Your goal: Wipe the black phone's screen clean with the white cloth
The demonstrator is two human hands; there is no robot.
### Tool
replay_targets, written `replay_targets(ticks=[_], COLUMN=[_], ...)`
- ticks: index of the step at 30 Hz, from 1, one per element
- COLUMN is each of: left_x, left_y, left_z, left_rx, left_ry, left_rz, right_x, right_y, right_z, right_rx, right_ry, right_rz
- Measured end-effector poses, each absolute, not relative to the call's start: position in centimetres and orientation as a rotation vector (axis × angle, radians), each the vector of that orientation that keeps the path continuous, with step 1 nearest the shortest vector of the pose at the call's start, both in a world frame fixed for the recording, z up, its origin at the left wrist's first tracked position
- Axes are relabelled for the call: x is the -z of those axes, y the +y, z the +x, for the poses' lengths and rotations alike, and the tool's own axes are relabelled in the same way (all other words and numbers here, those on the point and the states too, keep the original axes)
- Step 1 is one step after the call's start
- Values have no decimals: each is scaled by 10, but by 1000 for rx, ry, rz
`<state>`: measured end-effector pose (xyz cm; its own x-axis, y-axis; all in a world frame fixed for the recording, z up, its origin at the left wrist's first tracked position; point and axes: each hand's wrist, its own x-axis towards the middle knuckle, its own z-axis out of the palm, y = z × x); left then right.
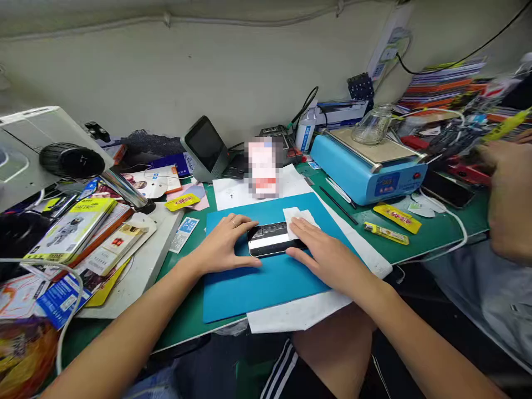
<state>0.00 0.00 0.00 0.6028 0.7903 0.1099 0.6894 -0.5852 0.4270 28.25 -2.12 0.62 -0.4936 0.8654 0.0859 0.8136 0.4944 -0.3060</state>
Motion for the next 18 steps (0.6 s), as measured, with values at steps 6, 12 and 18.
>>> replay_targets(ticks=[6,12,18], left_x=[2,0,-1], left_y=[2,3,3], left_z=[-1,-1,-2], left_rx=[-425,-462,-466], left_ry=[1224,1286,1289], left_rz=[2482,2488,2518], right_x=[4,-10,-48], right_y=[-36,-35,-22], right_z=[311,337,339], right_rx=[-265,-265,130], right_ry=[-2428,-2069,-1654], right_rz=[-1328,-1428,-1539])
